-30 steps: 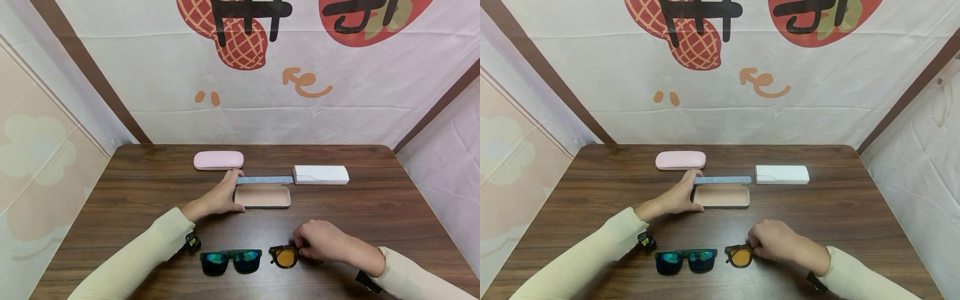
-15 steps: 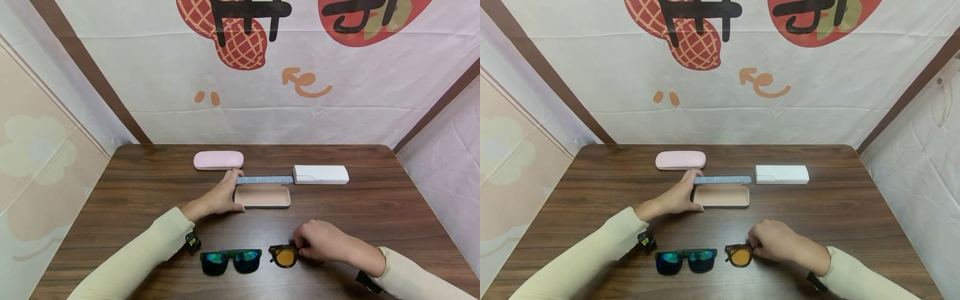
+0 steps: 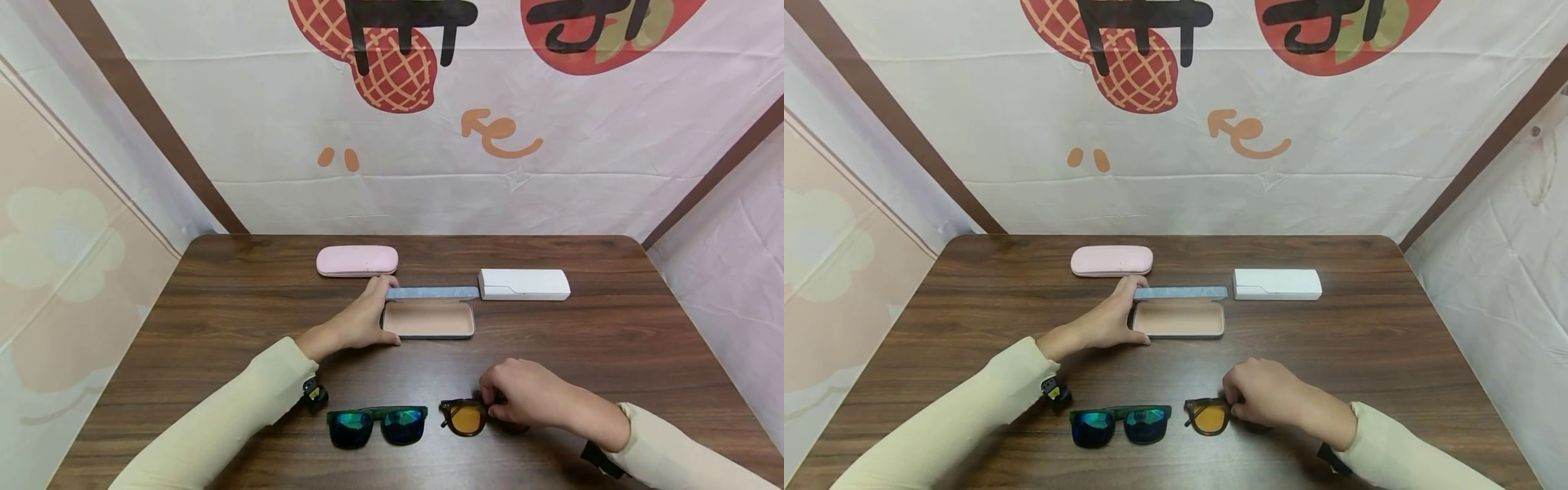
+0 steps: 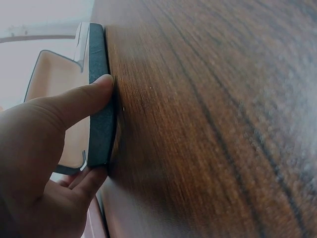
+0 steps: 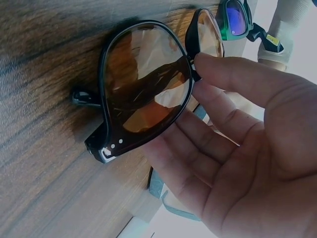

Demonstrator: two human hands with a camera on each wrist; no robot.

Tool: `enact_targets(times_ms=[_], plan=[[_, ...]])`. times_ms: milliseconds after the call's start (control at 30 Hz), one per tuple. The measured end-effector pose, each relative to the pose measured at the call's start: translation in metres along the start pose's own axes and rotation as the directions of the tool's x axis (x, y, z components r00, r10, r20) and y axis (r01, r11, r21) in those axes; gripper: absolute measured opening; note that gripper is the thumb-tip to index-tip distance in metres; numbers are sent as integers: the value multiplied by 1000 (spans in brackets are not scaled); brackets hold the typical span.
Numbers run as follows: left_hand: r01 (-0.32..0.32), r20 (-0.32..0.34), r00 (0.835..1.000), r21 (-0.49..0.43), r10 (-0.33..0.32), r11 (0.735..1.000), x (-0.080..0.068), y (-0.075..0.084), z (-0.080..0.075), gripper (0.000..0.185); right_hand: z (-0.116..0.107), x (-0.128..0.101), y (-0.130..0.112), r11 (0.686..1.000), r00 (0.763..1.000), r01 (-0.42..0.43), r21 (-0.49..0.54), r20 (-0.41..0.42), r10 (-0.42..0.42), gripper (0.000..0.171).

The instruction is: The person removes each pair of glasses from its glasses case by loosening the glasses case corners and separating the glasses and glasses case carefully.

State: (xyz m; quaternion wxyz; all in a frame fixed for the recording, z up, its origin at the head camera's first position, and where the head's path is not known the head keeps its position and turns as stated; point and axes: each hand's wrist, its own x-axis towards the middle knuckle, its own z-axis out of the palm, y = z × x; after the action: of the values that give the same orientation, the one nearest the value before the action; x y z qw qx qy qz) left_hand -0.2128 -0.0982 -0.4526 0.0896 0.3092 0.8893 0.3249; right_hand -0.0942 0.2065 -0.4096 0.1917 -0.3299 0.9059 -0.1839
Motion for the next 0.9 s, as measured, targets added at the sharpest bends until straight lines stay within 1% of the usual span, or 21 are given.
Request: enact_targets(times_ms=[433, 700, 900], plan=[[12, 9, 1000, -9, -12, 1000, -1, 2, -1, 90, 1, -1, 0, 1000, 1000, -10, 3, -4, 10, 26], [19, 10, 1000, -4, -19, 1000, -1, 2, -1, 90, 2, -1, 1, 1000, 1000, 1, 0, -10, -1, 27], [17, 7, 1000, -5, -17, 1000, -1, 2, -1, 90, 1, -1, 1, 1000, 1000, -11, 28, 5, 11, 25]])
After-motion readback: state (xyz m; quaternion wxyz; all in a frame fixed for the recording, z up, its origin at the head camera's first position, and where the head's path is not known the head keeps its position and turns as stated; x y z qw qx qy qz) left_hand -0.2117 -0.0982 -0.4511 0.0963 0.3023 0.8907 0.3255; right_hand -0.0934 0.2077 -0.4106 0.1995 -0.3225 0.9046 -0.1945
